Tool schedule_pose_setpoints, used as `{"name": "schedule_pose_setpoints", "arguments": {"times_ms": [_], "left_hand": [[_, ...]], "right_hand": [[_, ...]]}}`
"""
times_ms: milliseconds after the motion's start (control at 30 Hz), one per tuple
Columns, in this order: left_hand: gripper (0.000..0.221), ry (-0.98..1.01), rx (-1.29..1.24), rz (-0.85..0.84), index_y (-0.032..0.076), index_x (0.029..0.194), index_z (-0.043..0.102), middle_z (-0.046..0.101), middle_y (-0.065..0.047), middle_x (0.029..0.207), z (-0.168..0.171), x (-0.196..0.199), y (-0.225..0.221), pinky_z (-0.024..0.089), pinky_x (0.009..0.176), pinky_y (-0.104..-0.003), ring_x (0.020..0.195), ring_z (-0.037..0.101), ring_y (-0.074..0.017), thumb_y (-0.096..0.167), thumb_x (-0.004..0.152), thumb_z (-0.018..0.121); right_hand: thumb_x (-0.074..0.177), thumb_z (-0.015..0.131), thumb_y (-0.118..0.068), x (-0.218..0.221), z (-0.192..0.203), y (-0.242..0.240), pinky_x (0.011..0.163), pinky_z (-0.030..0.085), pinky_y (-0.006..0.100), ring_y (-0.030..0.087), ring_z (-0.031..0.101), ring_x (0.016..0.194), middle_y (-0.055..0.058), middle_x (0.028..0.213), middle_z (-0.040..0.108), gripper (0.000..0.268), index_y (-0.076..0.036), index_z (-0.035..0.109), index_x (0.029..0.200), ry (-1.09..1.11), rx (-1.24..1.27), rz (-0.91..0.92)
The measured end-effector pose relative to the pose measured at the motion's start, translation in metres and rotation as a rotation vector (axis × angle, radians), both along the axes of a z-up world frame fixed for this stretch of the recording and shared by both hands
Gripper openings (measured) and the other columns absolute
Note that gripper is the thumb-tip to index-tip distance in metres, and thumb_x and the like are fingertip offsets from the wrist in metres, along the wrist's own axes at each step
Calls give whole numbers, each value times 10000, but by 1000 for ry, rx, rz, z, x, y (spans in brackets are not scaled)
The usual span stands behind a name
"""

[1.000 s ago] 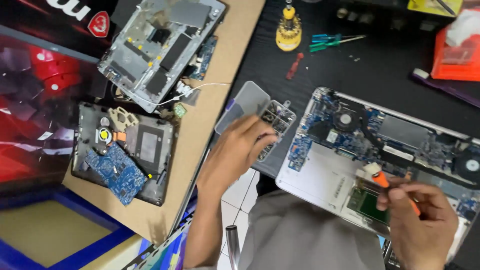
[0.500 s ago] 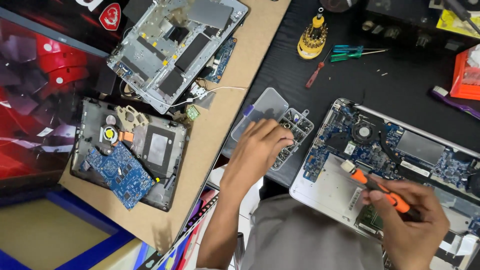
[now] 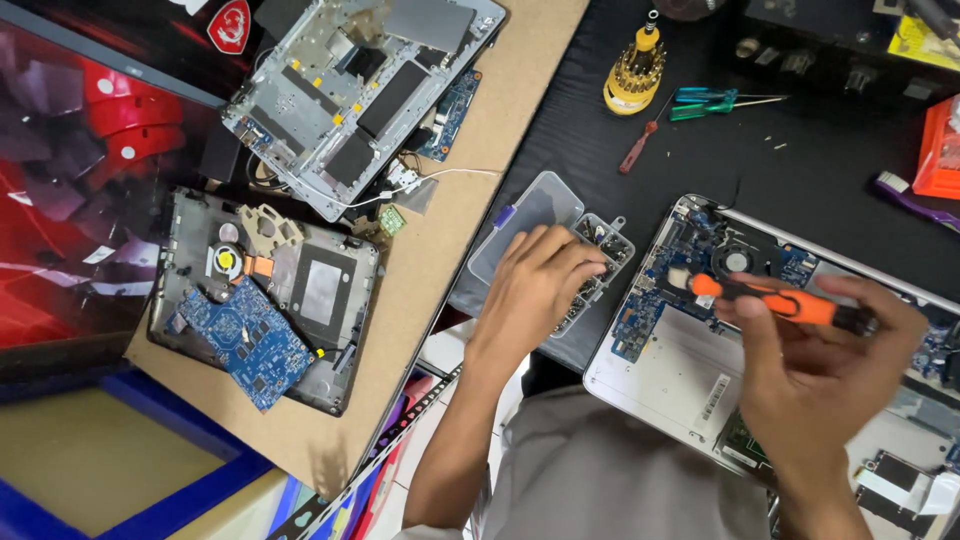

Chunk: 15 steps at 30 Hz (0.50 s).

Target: Installing and securing cooling fans into a laptop chassis using a screwdriver and small screws.

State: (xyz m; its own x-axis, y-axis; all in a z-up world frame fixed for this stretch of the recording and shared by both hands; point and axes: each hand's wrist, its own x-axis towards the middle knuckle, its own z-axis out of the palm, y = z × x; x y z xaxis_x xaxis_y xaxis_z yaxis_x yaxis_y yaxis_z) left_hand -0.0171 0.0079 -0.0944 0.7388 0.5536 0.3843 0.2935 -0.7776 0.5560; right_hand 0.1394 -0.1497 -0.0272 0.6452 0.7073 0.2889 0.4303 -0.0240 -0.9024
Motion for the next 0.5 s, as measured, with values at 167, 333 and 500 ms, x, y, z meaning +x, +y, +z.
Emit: {"name": "schedule_pose_setpoints", "arguments": {"times_ms": [167,333,500], "left_hand": [[139,-39,-48,19,88,1101,694,595,-46,987,12,-14,-7,416,799,-366,884,547,-230,189,1046,616],[100,15,23,33,94,1102,689,581,-36,981,17,-19,-16,384,776,-352,883,525,-221,158,1031,657],[114,91,101,66,83,1087,705,589,-39,983,11,-17,-19,371,763,-375,859,516,-233,170,1034,653]], "right_hand": [[1051,651,151,0,-13,11,810,577,340,365,739,1020,352,1029,668,441,34,311,1306,2,44,76],[1048,689,95,-5,-13,22,715,549,264,309,760,979,301,1061,724,440,31,342,1310,-8,-33,58],[1047,697,24,-6,-20,26,898,586,323,299,751,1059,248,1115,731,441,20,370,1342,-15,-81,78]]}}
